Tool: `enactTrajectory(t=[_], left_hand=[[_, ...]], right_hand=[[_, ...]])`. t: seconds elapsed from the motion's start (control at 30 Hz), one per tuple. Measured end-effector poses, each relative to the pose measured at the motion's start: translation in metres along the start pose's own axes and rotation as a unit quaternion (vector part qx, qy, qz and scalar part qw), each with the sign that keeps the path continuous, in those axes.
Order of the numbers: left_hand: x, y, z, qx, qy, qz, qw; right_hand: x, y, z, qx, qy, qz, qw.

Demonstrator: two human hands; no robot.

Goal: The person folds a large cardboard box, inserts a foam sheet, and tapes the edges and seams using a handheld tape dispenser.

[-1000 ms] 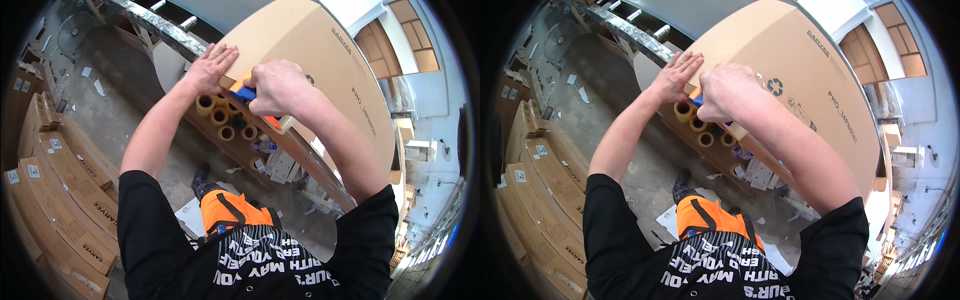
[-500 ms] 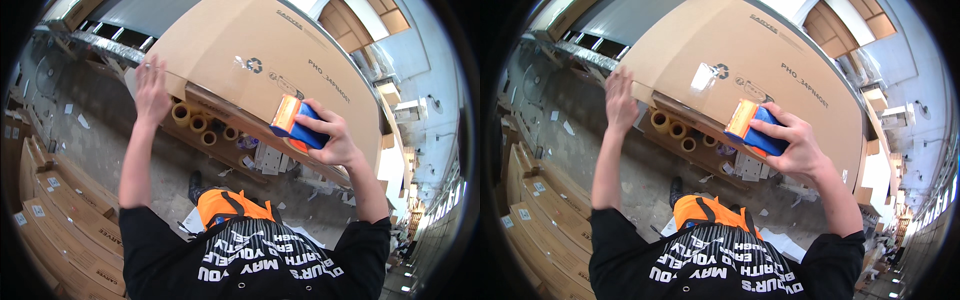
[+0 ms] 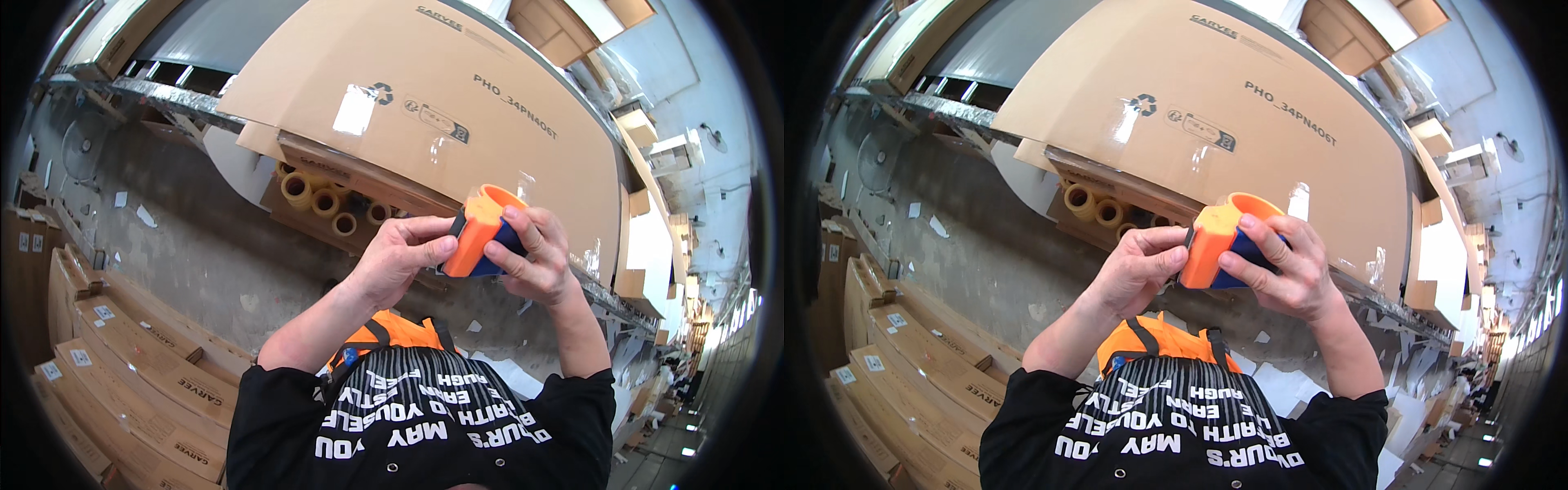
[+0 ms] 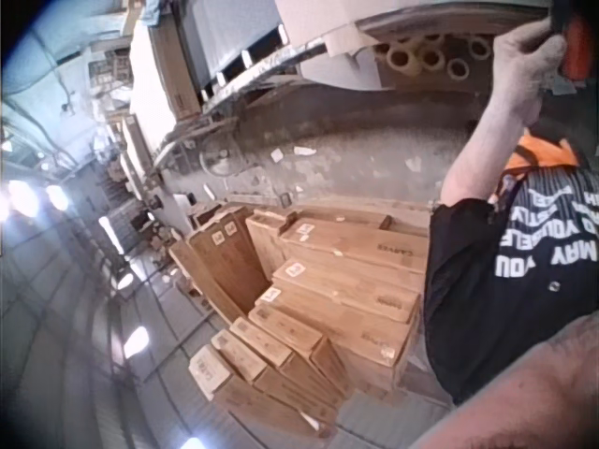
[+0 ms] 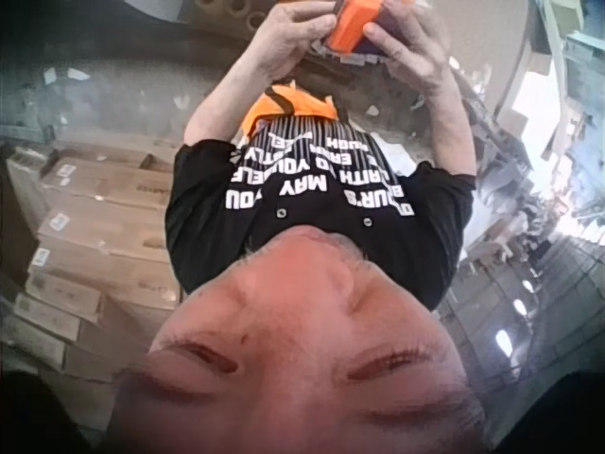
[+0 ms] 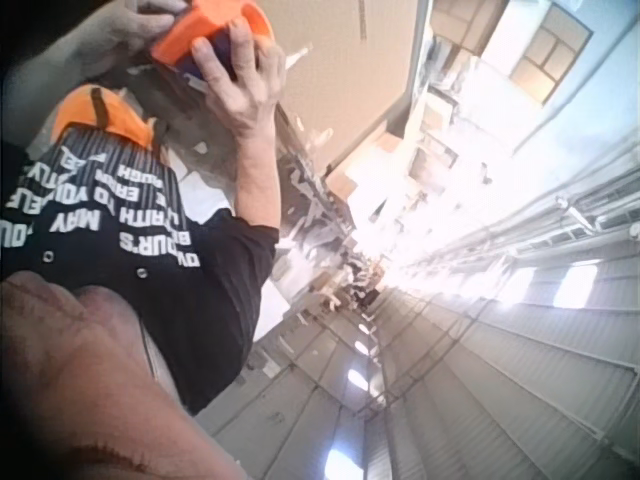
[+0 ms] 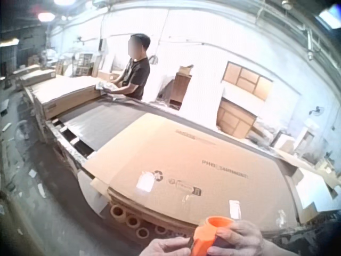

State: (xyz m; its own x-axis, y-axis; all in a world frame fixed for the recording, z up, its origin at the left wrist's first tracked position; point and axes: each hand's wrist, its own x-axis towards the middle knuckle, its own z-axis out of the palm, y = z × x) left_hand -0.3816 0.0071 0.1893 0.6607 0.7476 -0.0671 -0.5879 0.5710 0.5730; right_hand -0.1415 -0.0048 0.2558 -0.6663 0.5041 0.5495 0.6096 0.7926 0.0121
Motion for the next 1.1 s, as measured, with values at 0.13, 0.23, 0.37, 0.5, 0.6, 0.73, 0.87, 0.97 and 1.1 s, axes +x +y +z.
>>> enactTrajectory(t=[0.13, 0.23, 0.37, 0.5, 0.6, 0.73, 0.87, 0.97, 1.1], left_hand=[[0.006, -0.023, -0.002, -0.098, -0.024, -0.01, 0.995], [0.009, -0.03, -0.004, -0.056, -0.019, -0.018, 0.998], [0.006, -0.035, -0.001, 0.001, -0.001, -0.007, 1.0], [0.004, -0.035, 0.012, 0.074, 0.028, -0.005, 0.997], [0.002, -0.037, 0.0, 0.224, -0.037, -0.052, 0.972], [-0.016, -0.062, -0.02, 0.065, -0.091, -0.081, 0.99], [-0.022, -0.088, -0.041, -0.027, -0.11, -0.175, 0.978], [-0.022, -0.092, -0.032, 0.01, -0.105, -0.18, 0.978], [-0.011, -0.104, -0.02, 0.093, -0.045, -0.138, 0.985]], right_hand=[[-0.02, -0.007, -0.005, -0.02, 0.008, -0.015, 1.0], [-0.031, -0.014, -0.01, -0.025, 0.002, -0.005, 1.0], [-0.037, -0.022, -0.013, -0.018, 0.005, 0.004, 1.0], [-0.043, -0.03, -0.015, -0.021, 0.016, 0.024, 0.999], [-0.057, -0.035, -0.023, -0.031, -0.02, 0.007, 0.999], [-0.059, -0.061, -0.028, 0.003, -0.026, 0.04, 0.999], [-0.089, -0.084, -0.016, -0.019, -0.017, 0.087, 0.996], [-0.109, -0.098, -0.013, -0.033, -0.003, 0.106, 0.994], [-0.114, -0.107, -0.018, -0.099, -0.005, 0.164, 0.982]])
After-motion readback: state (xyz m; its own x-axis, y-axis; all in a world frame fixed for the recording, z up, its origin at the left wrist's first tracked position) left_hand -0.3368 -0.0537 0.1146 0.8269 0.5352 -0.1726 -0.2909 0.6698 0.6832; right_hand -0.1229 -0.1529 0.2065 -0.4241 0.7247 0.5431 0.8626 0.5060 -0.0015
